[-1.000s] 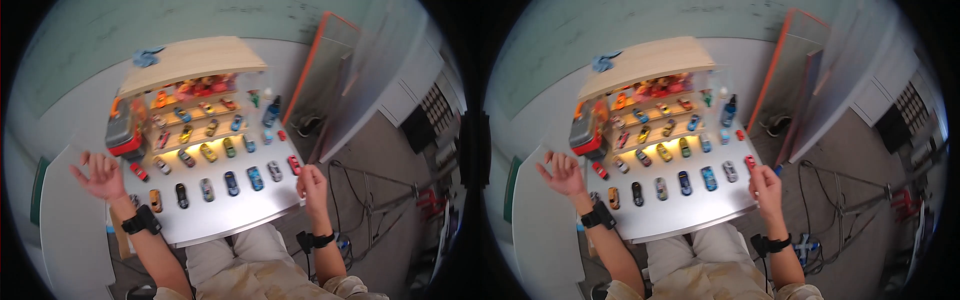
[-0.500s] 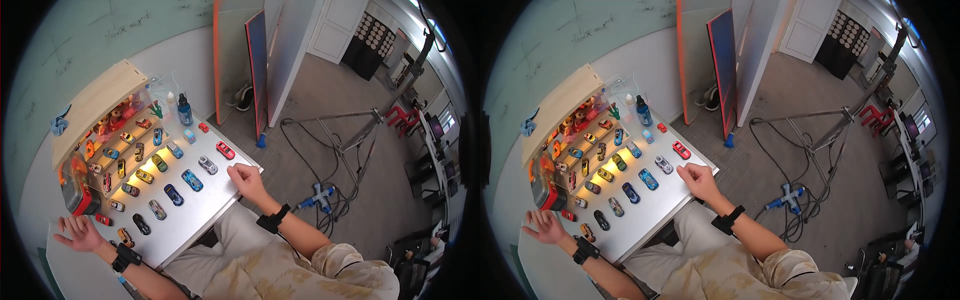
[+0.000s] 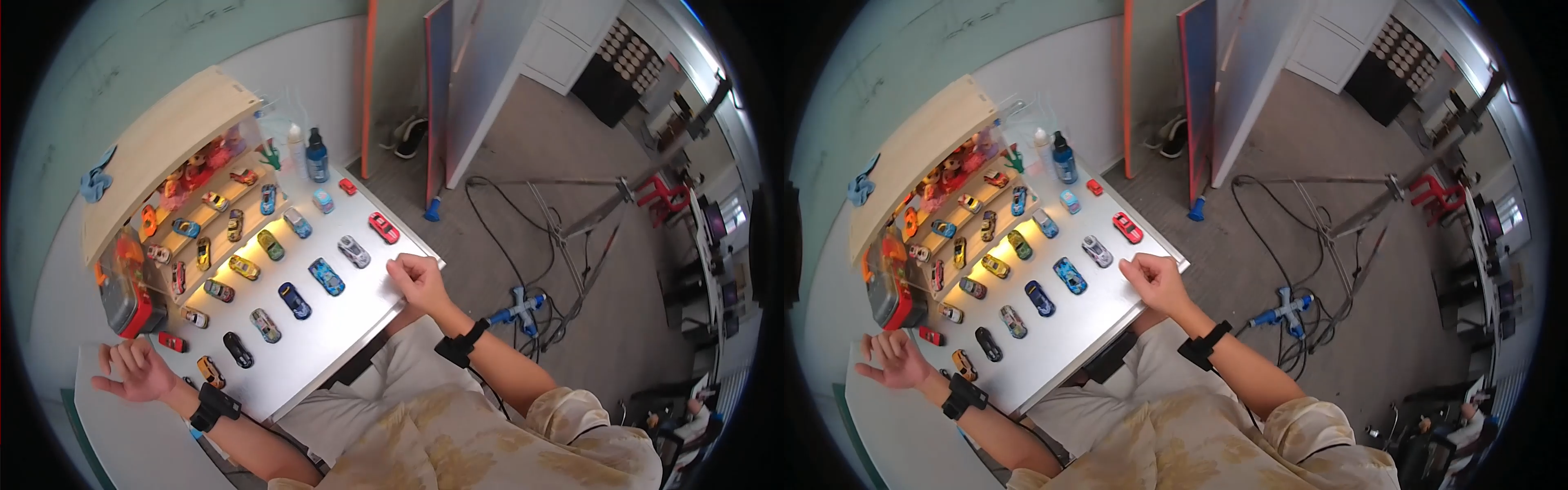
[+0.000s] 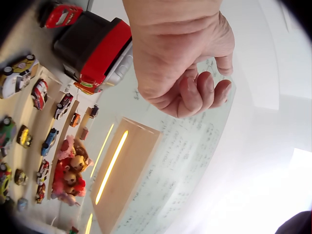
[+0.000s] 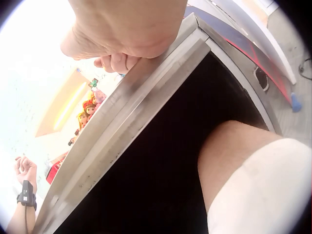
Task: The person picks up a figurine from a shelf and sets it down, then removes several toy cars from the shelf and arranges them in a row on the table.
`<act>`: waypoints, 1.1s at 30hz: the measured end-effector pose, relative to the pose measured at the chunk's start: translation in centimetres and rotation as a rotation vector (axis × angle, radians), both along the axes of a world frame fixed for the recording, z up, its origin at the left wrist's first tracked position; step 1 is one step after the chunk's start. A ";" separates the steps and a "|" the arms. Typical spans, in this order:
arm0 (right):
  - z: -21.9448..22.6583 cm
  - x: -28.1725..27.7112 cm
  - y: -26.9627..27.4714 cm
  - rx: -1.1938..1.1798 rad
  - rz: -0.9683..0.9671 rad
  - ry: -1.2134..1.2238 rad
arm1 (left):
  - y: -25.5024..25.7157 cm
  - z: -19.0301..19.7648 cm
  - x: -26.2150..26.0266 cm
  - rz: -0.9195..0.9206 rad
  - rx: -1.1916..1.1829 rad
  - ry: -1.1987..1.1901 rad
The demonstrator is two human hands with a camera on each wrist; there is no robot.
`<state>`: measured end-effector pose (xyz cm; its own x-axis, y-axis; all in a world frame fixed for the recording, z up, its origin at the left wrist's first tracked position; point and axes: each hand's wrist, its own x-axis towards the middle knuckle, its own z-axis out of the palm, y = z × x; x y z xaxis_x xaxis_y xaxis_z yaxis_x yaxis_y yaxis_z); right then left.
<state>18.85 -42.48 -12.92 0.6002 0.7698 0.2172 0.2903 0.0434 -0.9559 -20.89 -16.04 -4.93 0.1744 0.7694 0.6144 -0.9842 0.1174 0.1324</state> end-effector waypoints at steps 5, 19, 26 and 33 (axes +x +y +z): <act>-0.1 0.4 -0.2 -0.027 0.082 0.097 | 0.2 0.0 -0.5 -0.009 0.029 -0.029; 0.0 0.4 0.1 -0.056 0.073 0.057 | 0.6 -1.1 -2.5 0.027 0.037 -0.091; -0.8 1.0 0.2 -0.043 0.120 0.074 | -4.6 3.6 -6.1 0.230 -0.019 0.187; -1.4 1.3 0.1 -0.021 0.132 0.077 | -12.0 1.2 -8.0 1.021 -0.465 1.552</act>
<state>20.15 -42.39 -14.34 0.5073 0.8472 0.1577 0.2096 0.0562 -0.9762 -28.92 -27.99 -3.72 -0.2715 0.9534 0.1319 0.2429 -0.0648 0.9679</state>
